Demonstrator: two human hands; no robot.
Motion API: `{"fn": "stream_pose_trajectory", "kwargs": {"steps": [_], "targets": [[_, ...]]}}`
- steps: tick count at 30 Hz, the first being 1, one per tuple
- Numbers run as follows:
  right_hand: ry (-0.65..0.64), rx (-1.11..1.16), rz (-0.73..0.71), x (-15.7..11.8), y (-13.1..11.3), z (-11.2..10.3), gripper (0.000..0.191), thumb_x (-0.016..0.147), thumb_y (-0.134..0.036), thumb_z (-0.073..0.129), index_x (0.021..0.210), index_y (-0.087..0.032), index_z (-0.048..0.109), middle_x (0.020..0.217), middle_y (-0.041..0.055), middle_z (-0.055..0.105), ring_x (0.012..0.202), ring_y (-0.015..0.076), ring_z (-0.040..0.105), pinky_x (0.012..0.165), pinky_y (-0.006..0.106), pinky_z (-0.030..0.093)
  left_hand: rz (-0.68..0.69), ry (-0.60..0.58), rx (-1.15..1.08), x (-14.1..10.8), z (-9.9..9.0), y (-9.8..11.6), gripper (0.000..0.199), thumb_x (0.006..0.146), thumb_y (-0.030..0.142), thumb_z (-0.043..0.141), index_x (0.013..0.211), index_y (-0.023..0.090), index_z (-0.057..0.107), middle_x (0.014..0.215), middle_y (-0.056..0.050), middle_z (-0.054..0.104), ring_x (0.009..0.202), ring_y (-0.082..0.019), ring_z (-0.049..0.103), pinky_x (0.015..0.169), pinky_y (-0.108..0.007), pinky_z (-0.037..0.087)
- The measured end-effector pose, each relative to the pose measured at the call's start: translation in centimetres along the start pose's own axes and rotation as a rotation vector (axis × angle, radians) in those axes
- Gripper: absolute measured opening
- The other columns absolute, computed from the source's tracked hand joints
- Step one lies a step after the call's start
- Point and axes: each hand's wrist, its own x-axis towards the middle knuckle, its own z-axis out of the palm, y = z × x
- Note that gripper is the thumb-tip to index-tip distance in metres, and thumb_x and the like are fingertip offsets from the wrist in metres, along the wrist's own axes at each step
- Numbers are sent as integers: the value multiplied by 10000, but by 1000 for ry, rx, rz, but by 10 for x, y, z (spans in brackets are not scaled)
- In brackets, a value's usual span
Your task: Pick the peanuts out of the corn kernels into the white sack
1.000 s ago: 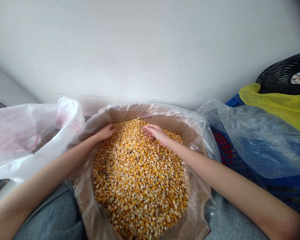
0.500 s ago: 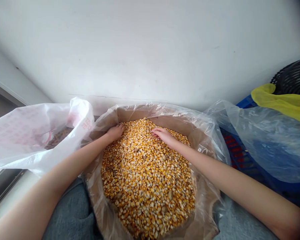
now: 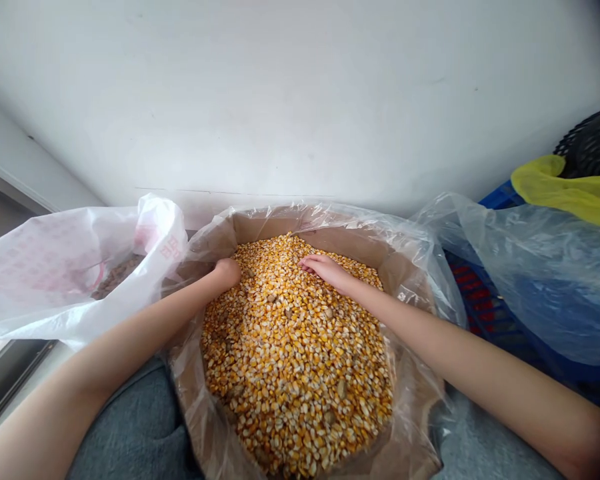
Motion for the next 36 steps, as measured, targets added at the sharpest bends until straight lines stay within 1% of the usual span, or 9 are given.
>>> {"fn": "stream_pose_trajectory", "kwargs": {"steps": [7, 12, 17, 21, 24, 26, 28, 31, 36], "targets": [[-30, -10, -15, 1, 0, -1, 181, 683, -274, 471, 722, -157, 604, 792, 26, 614, 763, 140, 536, 700, 241, 384, -156, -156, 52, -13, -5, 14, 441, 572, 197, 651, 1002, 105, 617, 1058, -229, 561, 937, -357, 537, 699, -460, 465], [-35, -53, -3, 3, 3, -2, 206, 696, -291, 460, 742, -158, 610, 825, 29, 621, 798, 146, 541, 724, 249, 388, -206, -187, 50, -19, -7, 18, 394, 628, 125, 579, 1020, 99, 606, 1052, -227, 563, 952, -356, 529, 669, -442, 480], [-32, -80, -7, 3, 3, -2, 213, 703, -286, 459, 765, -162, 620, 833, 27, 627, 806, 148, 543, 728, 248, 387, -98, -187, -16, -25, -17, 17, 311, 697, 97, 469, 969, 59, 615, 1022, -222, 581, 984, -293, 524, 776, -375, 449], [-30, -78, -17, 4, 6, -3, 210, 693, -293, 481, 777, -170, 629, 875, 25, 634, 817, 152, 545, 730, 247, 388, 58, -290, -159, -33, -45, 12, 309, 680, 141, 488, 964, 92, 597, 793, -124, 657, 699, -189, 610, 621, -248, 483], [-30, -64, -39, 7, 10, -3, 207, 685, -292, 495, 786, -175, 633, 889, 20, 635, 835, 150, 548, 759, 249, 384, 203, -278, -435, -42, -68, 7, 387, 753, 259, 398, 1119, 161, 475, 938, -71, 630, 655, -121, 598, 543, -187, 471], [-32, -62, -56, 8, 13, -4, 214, 683, -294, 499, 796, -172, 633, 890, 24, 635, 842, 151, 550, 775, 256, 381, 218, -271, -502, -46, -75, 3, 366, 766, 276, 367, 1088, 151, 488, 967, -75, 615, 670, -122, 592, 548, -194, 473], [-33, -72, -60, 9, 14, -3, 223, 684, -298, 497, 801, -167, 634, 889, 30, 635, 849, 154, 550, 781, 261, 380, 142, -361, -356, -46, -69, 0, 271, 727, 209, 415, 897, 88, 587, 812, -96, 639, 665, -161, 587, 586, -249, 484], [-30, -91, -48, 9, 15, -3, 230, 689, -296, 489, 811, -165, 634, 895, 35, 634, 857, 159, 549, 786, 268, 378, 49, -587, -189, -41, -41, -2, 139, 626, 102, 484, 561, 72, 602, 540, -97, 601, 613, -215, 585, 606, -332, 493], [-31, -105, -61, 8, 15, -4, 229, 693, -292, 483, 814, -167, 632, 907, 32, 631, 858, 160, 545, 787, 271, 377, -25, -874, -213, -34, 2, 6, 131, 537, 96, 555, 407, 114, 558, 423, -106, 563, 492, -245, 584, 512, -371, 506]]}}
